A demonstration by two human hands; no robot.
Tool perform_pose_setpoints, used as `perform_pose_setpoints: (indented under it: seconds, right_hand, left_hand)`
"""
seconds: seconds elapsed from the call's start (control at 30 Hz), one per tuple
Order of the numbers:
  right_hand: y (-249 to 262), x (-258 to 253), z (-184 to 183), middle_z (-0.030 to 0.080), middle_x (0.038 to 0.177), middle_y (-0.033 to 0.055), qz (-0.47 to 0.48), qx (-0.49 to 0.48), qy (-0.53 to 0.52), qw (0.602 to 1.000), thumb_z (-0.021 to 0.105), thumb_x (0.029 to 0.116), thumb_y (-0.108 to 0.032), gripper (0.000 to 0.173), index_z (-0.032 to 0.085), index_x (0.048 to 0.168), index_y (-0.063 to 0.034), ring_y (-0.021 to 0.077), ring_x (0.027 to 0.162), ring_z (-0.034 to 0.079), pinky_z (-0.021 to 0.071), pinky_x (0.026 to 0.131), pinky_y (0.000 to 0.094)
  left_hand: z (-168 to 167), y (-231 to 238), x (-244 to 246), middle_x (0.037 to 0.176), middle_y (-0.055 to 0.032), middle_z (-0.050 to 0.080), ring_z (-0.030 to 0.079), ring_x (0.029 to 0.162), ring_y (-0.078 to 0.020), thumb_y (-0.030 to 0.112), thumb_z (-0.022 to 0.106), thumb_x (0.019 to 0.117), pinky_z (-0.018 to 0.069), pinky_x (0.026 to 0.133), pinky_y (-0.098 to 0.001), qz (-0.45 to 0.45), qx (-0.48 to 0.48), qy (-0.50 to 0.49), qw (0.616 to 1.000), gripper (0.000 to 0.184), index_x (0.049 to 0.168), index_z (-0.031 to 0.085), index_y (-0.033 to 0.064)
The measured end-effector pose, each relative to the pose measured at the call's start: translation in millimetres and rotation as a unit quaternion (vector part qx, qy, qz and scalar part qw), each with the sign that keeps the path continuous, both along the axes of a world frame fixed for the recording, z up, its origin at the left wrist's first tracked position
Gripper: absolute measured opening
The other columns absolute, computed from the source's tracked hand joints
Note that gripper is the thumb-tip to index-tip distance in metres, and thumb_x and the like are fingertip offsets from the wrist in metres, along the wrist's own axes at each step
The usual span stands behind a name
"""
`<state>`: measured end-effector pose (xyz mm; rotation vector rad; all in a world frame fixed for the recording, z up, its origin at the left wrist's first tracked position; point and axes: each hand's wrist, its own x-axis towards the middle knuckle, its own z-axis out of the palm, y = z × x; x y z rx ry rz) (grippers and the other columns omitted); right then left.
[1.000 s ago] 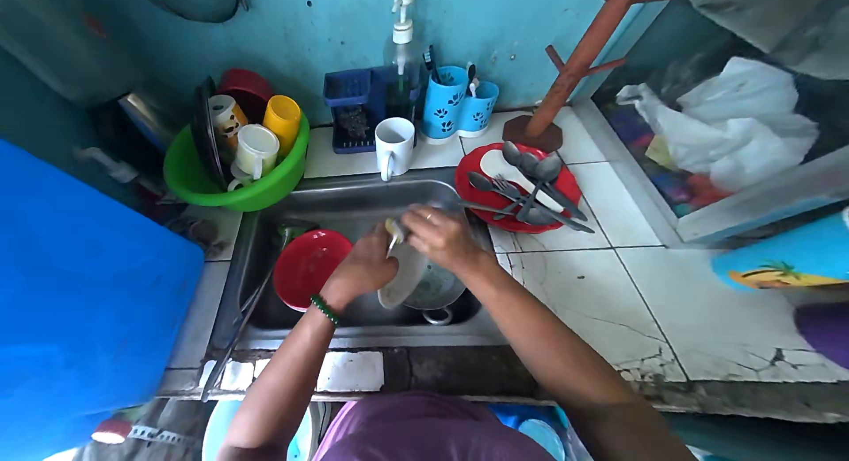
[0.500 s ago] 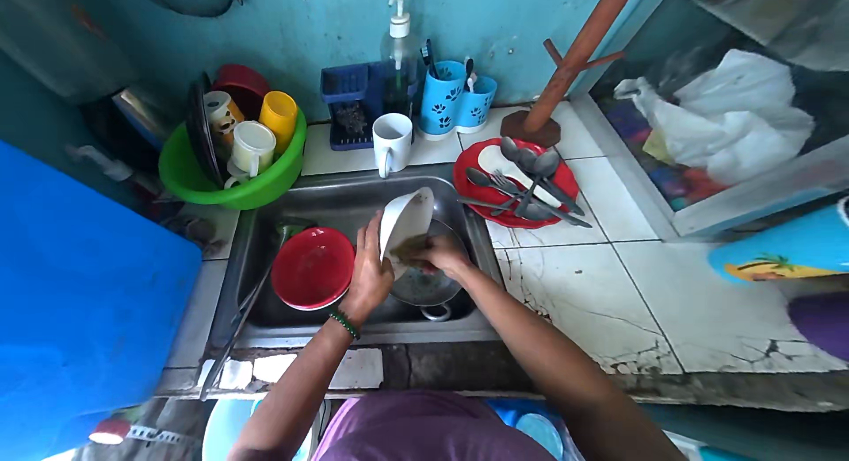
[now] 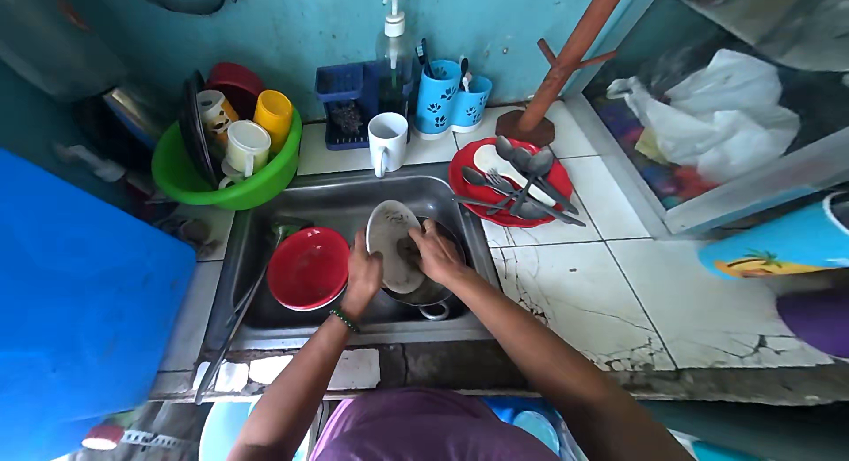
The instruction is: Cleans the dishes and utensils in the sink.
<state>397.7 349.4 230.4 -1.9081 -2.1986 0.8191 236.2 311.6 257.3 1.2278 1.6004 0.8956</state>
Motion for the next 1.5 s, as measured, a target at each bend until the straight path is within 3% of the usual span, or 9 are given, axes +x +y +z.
perform_pose_setpoints:
  seconds: [0.17,0.27,0.47,0.63,0.93,1.03,1.13,1.27,1.5]
  right_hand:
    - [1.9,-25.0,-13.8,0.056,0.133,0.0303,-0.018,0.150,0.210,0.966,0.063,0.0969,-0.002,0.027,0.064,0.122,0.0089,0.0433,0.118,0.061,0.0515,0.102,0.0536]
    - [-14.2,-38.6,-6.1,0.062,0.124,0.0250,0.057,0.074,0.377,0.921,0.058,0.1012,-0.007,0.034,0.054,0.130,0.0105,0.0287,0.115,0.063,0.0512,0.103,0.0412]
    - [-10.7,3.3,-12.3,0.057,0.138,0.0268,0.127,0.047,0.080,0.988,0.054,0.0953,0.005,0.035,0.069,0.127,-0.0004,0.0443,0.134,0.050,0.0387,0.114,0.0567]
    - [-5.2,-18.7,-17.8,0.046,0.150,0.0267,0.057,0.133,0.317,0.937,0.055,0.1019,-0.007,0.034,0.061,0.133,0.0057,0.0387,0.142,0.042,0.0346,0.119,0.0504]
    - [-31.8,24.0,67.5,0.068,0.099,0.0220,0.185,-0.011,0.261,0.947,0.064,0.0980,-0.004,0.018,0.066,0.107,0.0117,0.0265,0.093,0.064,0.0513,0.090,0.0439]
    - [-12.4,43.9,73.5,0.064,0.077,0.0063,0.135,0.054,0.368,0.918,0.074,0.0842,0.001,0.014,0.067,0.095,0.0060,0.0070,0.069,0.060,0.0531,0.068,0.0271]
    - [6.0,46.8,70.5,0.063,0.075,-0.0019,0.108,0.202,0.402,0.887,0.079,0.0769,-0.006,0.014,0.066,0.081,-0.0002,-0.0015,0.071,0.057,0.0490,0.068,0.0185]
    - [2.8,29.3,83.9,0.071,0.105,0.0202,0.113,0.331,0.306,0.886,0.077,0.0839,0.000,0.010,0.073,0.091,0.0071,0.0289,0.101,0.068,0.0547,0.092,0.0425]
    - [5.5,0.4,53.6,0.072,0.121,0.0176,0.179,0.410,0.189,0.874,0.054,0.0944,-0.017,0.027,0.070,0.079,-0.0006,0.0415,0.124,0.060,0.0453,0.104,0.0564]
  left_hand:
    - [7.6,-5.7,10.1,0.119,-0.0220,0.064,0.069,0.093,-0.0295,0.033,0.038,0.1127,0.0594,0.073,-0.0458,0.020,-0.056,-0.105,0.993,0.043,0.152,0.044,0.0152]
    - [1.4,3.2,8.8,0.126,-0.0226,0.063,0.065,0.109,-0.0307,0.040,0.032,0.1128,0.0540,0.091,-0.0502,0.009,-0.026,-0.081,0.996,0.049,0.152,0.043,0.0125]
    - [2.2,5.1,-9.8,0.128,-0.0219,0.063,0.067,0.107,-0.0314,0.042,0.032,0.1121,0.0571,0.086,-0.0510,0.031,-0.026,-0.087,0.995,0.049,0.152,0.045,0.0160]
    - [9.7,5.3,10.2,0.115,-0.0228,0.066,0.069,0.088,-0.0303,0.046,0.028,0.1116,0.0597,0.070,-0.0451,-0.010,-0.069,-0.096,0.993,0.053,0.151,0.044,0.0147]
    - [30.5,23.2,-23.4,0.114,-0.0234,0.065,0.069,0.083,-0.0281,0.050,0.031,0.1108,0.0586,0.069,-0.0408,-0.059,-0.128,-0.087,0.986,0.061,0.159,0.025,0.0135]
    - [28.4,20.8,-36.4,0.132,-0.0218,0.061,0.061,0.118,-0.0292,0.037,0.058,0.1028,0.0502,0.102,-0.0492,-0.173,-0.001,-0.028,0.985,0.054,0.142,0.052,0.0001]
    - [23.3,17.9,-30.2,0.088,-0.0014,0.074,0.069,0.082,-0.0048,0.007,0.076,0.0891,0.0581,0.081,-0.0268,-0.211,0.080,-0.097,0.969,0.013,0.100,0.073,0.0007]
    - [11.6,12.6,-9.3,0.075,-0.0001,0.066,0.063,0.070,-0.0051,0.006,0.059,0.1014,0.0556,0.071,-0.0252,-0.112,0.059,-0.206,0.970,0.016,0.090,0.068,0.0004]
    - [25.0,-0.1,7.5,0.088,-0.0032,0.069,0.066,0.081,-0.0068,-0.002,0.050,0.1029,0.0567,0.079,-0.0261,-0.075,0.039,-0.280,0.956,0.016,0.107,0.066,-0.0030]
